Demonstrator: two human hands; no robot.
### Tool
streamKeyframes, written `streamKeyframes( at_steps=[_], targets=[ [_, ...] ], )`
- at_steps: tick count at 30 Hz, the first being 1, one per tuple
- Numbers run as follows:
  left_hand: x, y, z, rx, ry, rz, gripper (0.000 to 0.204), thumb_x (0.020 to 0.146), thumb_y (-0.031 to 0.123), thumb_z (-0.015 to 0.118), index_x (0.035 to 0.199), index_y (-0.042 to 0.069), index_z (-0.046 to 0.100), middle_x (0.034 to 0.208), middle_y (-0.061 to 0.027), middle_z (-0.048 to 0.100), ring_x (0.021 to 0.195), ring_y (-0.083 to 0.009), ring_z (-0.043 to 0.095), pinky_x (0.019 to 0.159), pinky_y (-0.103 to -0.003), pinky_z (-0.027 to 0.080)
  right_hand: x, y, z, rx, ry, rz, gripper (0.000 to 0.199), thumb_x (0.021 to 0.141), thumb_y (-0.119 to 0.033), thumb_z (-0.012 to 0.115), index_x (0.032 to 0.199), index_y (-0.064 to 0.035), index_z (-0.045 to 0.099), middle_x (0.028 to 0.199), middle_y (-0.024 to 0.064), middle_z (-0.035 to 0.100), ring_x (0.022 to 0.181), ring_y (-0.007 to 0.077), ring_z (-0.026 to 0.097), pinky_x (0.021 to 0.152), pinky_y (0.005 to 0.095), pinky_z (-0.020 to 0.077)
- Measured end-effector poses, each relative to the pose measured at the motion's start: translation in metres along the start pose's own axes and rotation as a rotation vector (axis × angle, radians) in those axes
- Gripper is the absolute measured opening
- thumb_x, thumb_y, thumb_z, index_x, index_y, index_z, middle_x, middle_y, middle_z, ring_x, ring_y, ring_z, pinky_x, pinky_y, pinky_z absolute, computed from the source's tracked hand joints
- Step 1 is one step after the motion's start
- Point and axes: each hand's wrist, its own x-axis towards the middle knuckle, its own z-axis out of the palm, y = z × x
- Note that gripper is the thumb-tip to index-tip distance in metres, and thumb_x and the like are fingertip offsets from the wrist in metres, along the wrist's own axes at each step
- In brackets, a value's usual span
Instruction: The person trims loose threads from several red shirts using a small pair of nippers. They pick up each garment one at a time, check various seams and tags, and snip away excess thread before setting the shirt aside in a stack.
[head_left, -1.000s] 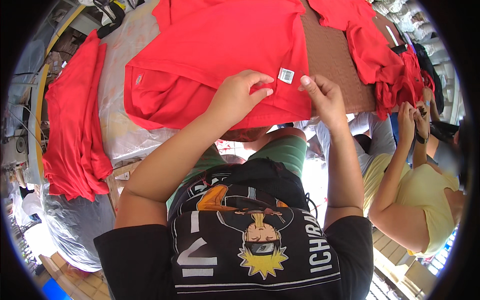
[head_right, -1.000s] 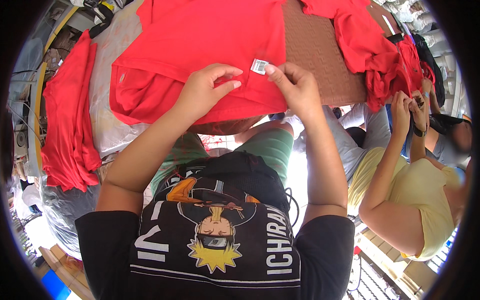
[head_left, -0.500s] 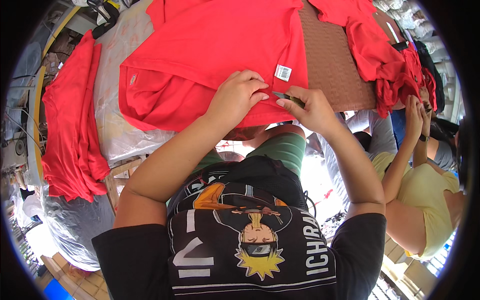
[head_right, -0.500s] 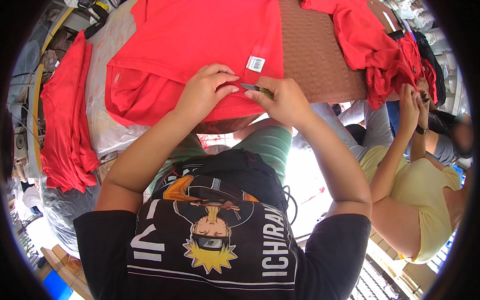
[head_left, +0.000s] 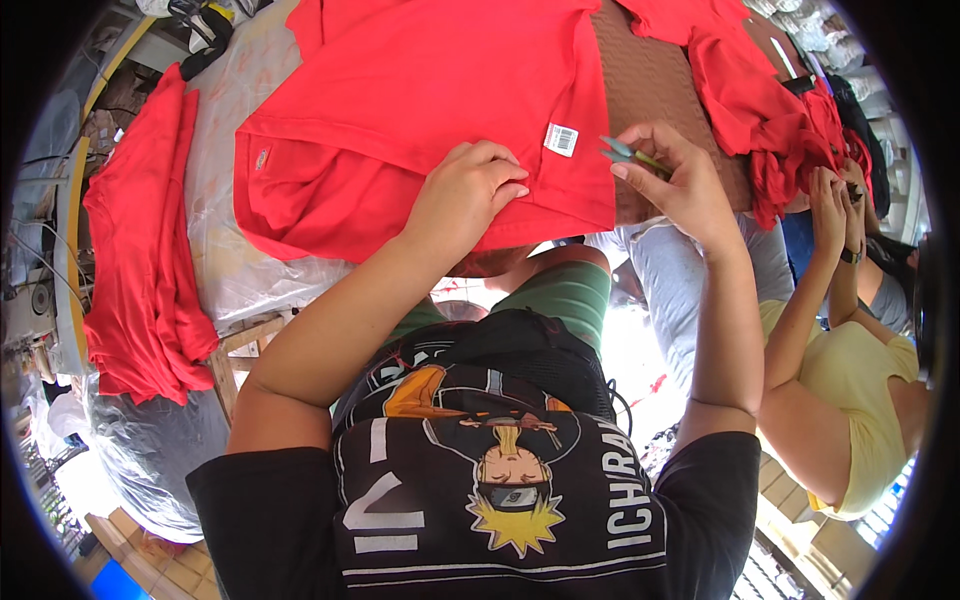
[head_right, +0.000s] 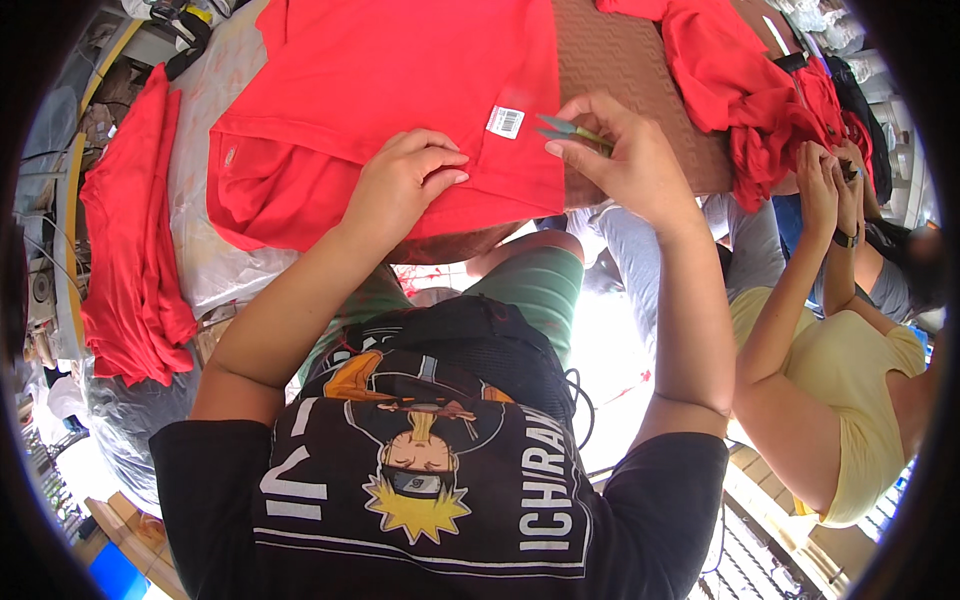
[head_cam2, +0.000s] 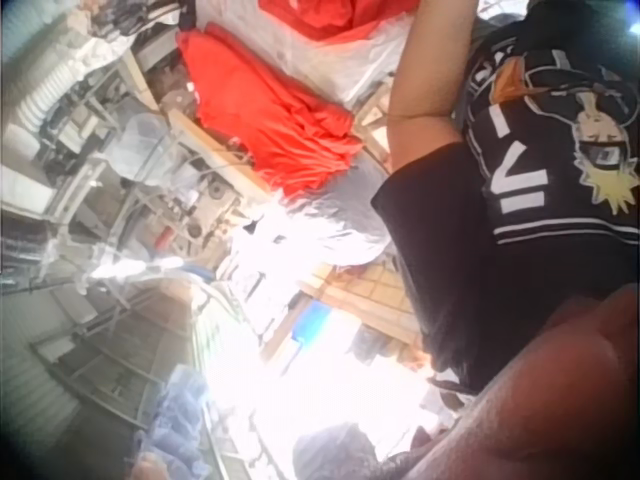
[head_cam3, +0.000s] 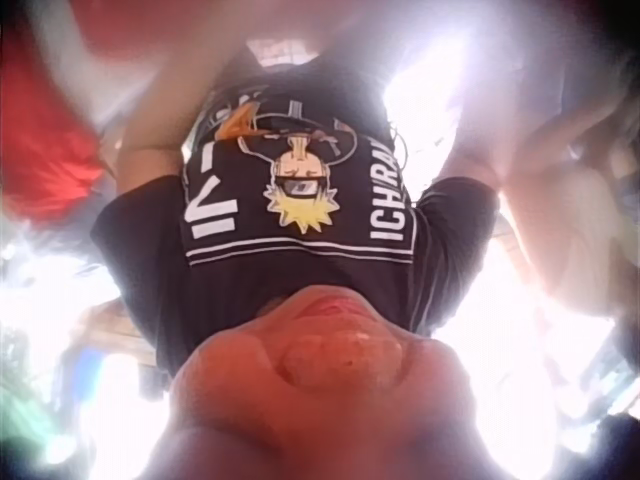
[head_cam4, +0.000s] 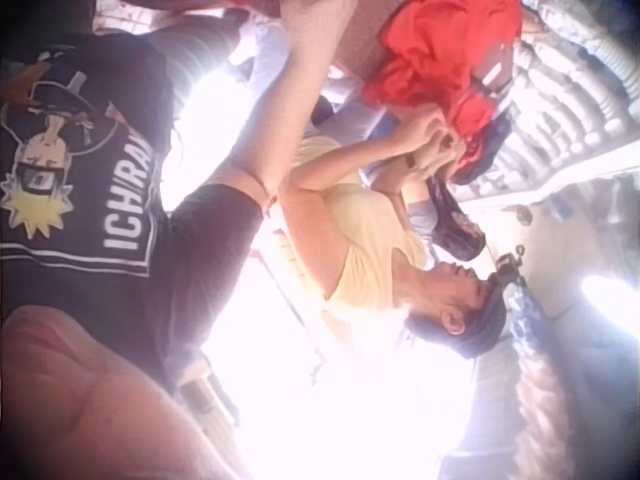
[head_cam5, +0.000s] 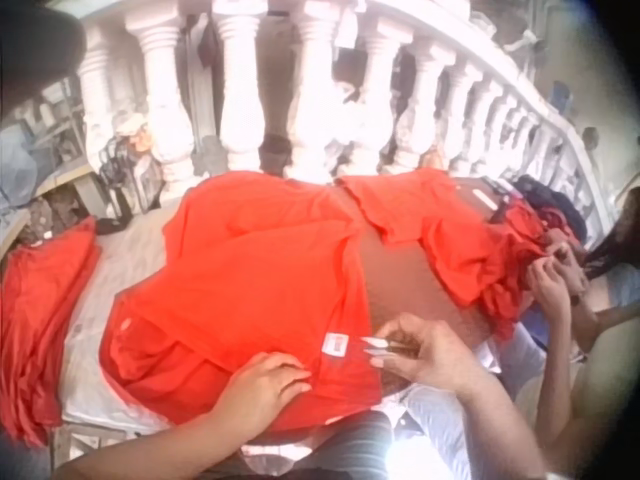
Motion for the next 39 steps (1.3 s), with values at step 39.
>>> streamKeyframes(
  at_steps=[39],
  targets=[
    [-0.034,0.021,-0.065,-0.104,-0.450,-0.015,0.014,0.079,0.018,0.073,0.077,0.006,0.065,0.095,-0.0029,0.063,0.094,-0.0252,0.059,0.080,-0.037,0.049,-0.009,-0.024,0.050,-0.131,0.196,-0.119,0.022,0.083,-0.016,0.075,0.099,-0.0035,0.066,0.080,0.0076,0.064,0.066,0.0165,0.060,0.061,0.0281,0.0477]
  ],
)
